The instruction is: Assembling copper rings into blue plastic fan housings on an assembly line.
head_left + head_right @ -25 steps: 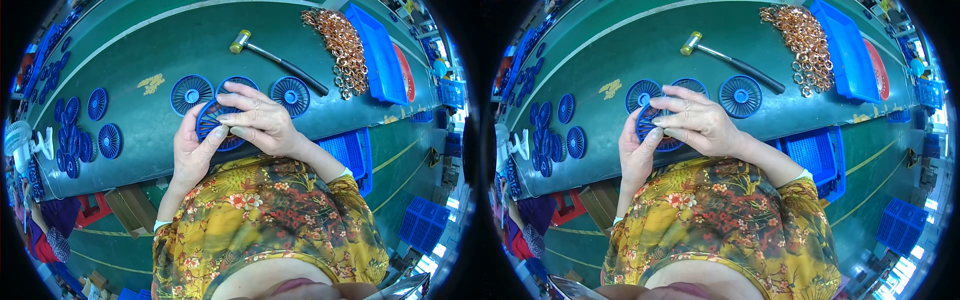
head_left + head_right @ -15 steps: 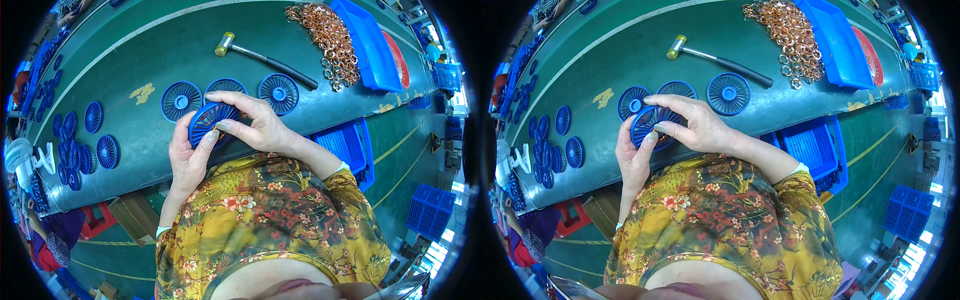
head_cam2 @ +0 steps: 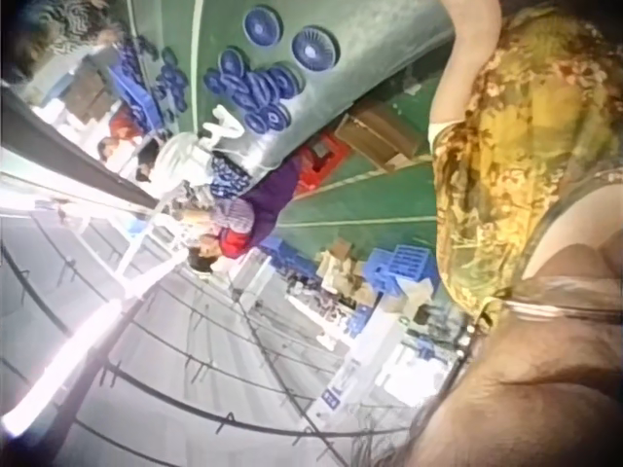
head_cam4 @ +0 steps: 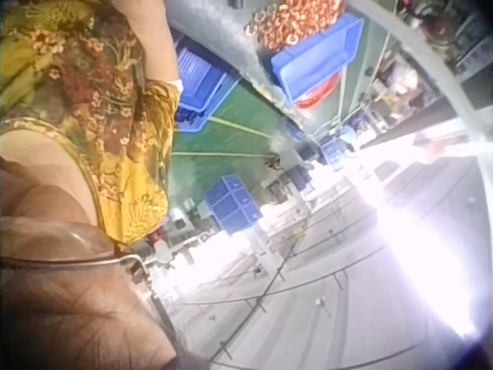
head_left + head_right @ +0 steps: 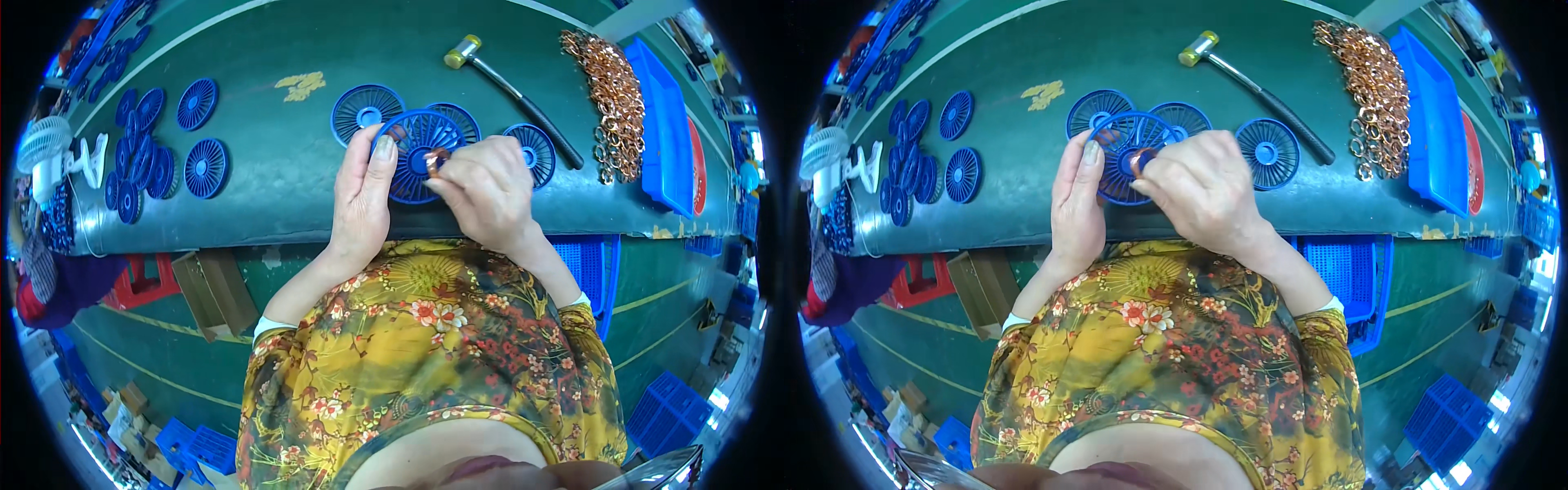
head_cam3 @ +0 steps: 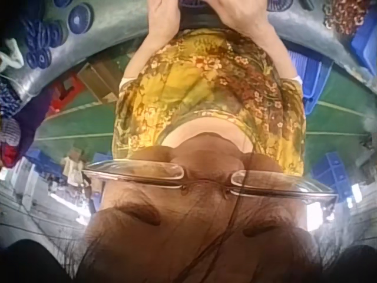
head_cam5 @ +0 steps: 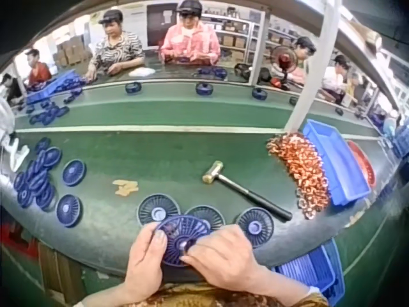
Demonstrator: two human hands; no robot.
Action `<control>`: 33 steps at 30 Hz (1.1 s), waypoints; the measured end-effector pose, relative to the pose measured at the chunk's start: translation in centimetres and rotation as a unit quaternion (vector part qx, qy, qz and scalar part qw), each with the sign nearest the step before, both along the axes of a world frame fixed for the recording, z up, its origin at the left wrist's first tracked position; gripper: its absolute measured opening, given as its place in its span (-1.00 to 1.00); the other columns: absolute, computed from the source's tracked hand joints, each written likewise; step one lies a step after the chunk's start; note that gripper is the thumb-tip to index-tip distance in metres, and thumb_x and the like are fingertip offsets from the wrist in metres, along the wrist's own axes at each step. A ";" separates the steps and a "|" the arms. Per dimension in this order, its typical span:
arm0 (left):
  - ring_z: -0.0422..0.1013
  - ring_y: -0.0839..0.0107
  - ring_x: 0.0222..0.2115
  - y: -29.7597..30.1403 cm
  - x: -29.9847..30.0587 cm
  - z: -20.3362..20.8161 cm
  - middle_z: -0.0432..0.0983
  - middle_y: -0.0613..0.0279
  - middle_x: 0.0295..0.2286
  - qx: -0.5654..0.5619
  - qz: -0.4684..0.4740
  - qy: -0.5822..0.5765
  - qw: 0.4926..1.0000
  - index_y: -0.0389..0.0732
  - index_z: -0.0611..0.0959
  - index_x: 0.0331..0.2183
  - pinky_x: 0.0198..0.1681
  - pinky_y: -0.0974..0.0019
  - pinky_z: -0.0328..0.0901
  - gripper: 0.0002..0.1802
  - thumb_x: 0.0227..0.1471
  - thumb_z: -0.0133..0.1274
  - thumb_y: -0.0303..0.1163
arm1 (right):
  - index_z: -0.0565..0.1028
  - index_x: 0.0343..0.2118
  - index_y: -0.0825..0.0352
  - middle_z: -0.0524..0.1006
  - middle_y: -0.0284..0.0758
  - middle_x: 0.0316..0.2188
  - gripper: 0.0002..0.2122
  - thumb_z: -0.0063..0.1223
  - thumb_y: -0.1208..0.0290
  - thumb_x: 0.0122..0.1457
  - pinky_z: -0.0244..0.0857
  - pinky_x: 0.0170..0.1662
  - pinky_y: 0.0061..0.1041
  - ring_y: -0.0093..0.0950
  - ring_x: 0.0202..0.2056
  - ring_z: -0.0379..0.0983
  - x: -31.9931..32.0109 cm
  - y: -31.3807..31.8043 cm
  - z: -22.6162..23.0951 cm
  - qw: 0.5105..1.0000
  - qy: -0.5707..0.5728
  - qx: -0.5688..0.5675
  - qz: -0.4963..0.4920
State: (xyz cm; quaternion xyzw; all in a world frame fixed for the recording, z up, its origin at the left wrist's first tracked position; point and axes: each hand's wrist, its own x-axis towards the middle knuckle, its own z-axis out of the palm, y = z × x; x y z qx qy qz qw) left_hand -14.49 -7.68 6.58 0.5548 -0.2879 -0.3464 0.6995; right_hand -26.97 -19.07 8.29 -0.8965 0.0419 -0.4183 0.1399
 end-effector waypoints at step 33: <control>0.34 0.43 -0.07 0.5 0.0 0.5 0.35 0.09 -0.06 -0.054 -0.022 0.046 0.997 -0.32 0.14 0.15 0.05 0.34 0.24 -0.38 0.06 -0.07 -0.61 | 0.53 -0.23 0.27 0.47 -0.40 -0.41 -0.69 0.26 0.39 -0.11 0.15 -0.29 -0.36 -0.39 -0.37 0.36 1.5 1.3 0.6 0.992 0.059 0.040 -0.099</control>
